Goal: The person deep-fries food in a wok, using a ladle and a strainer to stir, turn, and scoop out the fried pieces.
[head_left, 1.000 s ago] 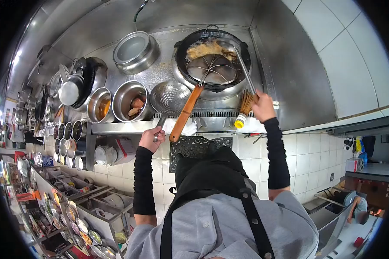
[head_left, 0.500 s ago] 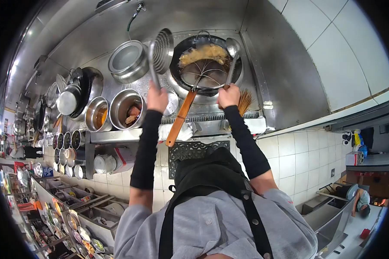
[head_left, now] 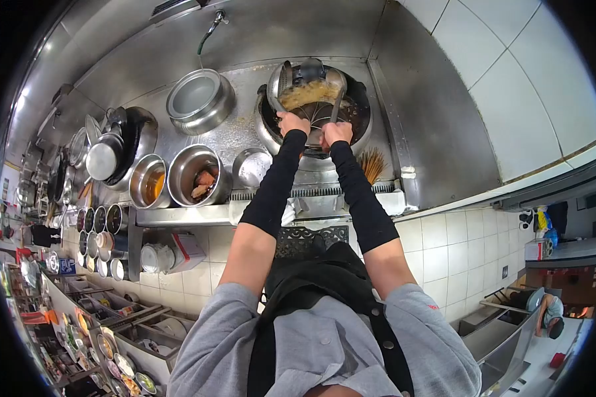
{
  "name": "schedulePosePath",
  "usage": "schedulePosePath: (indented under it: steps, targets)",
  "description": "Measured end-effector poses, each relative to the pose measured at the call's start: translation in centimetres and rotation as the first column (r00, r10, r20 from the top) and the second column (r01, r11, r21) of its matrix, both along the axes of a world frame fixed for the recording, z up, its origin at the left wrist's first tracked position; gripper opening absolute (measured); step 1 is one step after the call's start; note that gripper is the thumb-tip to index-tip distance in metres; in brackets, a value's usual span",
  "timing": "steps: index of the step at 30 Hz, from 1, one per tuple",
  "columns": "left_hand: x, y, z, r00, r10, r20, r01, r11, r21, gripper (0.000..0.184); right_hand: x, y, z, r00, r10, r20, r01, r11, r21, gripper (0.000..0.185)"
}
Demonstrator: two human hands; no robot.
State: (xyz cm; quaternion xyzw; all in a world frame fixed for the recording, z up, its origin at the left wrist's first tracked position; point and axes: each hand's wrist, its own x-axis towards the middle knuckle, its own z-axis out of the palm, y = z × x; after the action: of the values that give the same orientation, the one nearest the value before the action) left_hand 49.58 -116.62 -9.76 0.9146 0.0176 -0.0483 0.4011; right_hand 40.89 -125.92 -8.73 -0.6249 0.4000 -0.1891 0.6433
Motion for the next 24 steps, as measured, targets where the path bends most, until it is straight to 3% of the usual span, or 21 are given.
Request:
schedulePosePath:
  steps: [2,5,6,9,11,12,13,14,15,16,17,22,24]
  targets:
    - [0.6,-0.4,-0.2,0.998,-0.004,-0.065,0.0,0.998,-0.071,0.085,0.1,-1.0,-0.4,0.994,0.027,0.103,-0.056,0.956,0.288,0.015]
    - [3.4,-1.1,-3.0,0.998,-0.024,-0.058,0.016,0.991,-0.135,0.078,0.7,-2.9,-2.9,0.951,-0.022,0.309,-0.191,0.743,0.642,0.008]
    - [4.6,-1.5,-4.6,1.0,-0.014,0.009,0.015,0.991,-0.132,0.059,-0.1,-2.7,-1.3,0.941,-0.004,0.337,-0.231,0.719,0.656,0.006]
    - [6.1,-1.4,-3.6,0.951,-0.126,-0.284,-0.024,0.881,-0.472,0.039,-0.2,-2.8,-1.4,0.923,-0.068,0.378,-0.28,0.554,0.784,0.008]
    - [11.7,-1.3,-11.4,0.934,-0.352,-0.056,0.285,0.831,-0.478,0.021,-0.7,-2.0,-0.5,0.91,-0.052,0.411,-0.324,0.529,0.784,0.009]
    - [14.2,-1.5,-14.7,0.928,-0.372,-0.011,0.296,0.756,-0.584,0.018,-0.8,-1.6,-0.6,0.91,-0.036,0.414,-0.335,0.525,0.783,0.009]
    - [10.1,-1.3,-8.3,0.936,-0.276,-0.217,-0.005,0.608,-0.794,0.011,-0.8,-1.1,-0.8,0.909,-0.022,0.415,-0.345,0.519,0.782,0.008]
    - [5.4,-0.9,-0.9,0.893,-0.169,-0.418,-0.337,0.364,-0.868,0.009,-1.0,-0.2,-0.2,0.935,0.02,0.354,-0.28,0.655,0.702,0.007]
    - [5.3,-0.9,-0.6,0.886,-0.168,-0.433,-0.366,0.322,-0.873,0.007,-1.9,0.8,0.5,0.926,0.178,0.333,-0.324,0.826,0.461,0.008]
    - [5.5,-0.8,-0.5,0.879,-0.167,-0.446,-0.392,0.277,-0.877,0.006,-2.1,0.9,0.7,0.926,0.319,0.203,-0.361,0.905,0.225,0.01]
    - [5.7,-0.6,-0.5,0.872,-0.167,-0.46,-0.419,0.231,-0.878,0.006,-2.4,0.9,1.0,0.908,0.417,0.037,-0.416,0.909,-0.02,0.011]
    - [4.2,-1.5,1.3,0.849,-0.196,-0.491,-0.482,0.098,-0.871,0.007,-3.5,-0.3,3.9,0.934,0.353,-0.054,-0.353,0.894,-0.277,0.013]
    - [3.9,-2.1,0.8,0.866,-0.188,-0.464,-0.445,0.138,-0.885,0.007,-2.8,-1.5,5.1,0.941,0.314,-0.128,-0.338,0.852,-0.401,0.015]
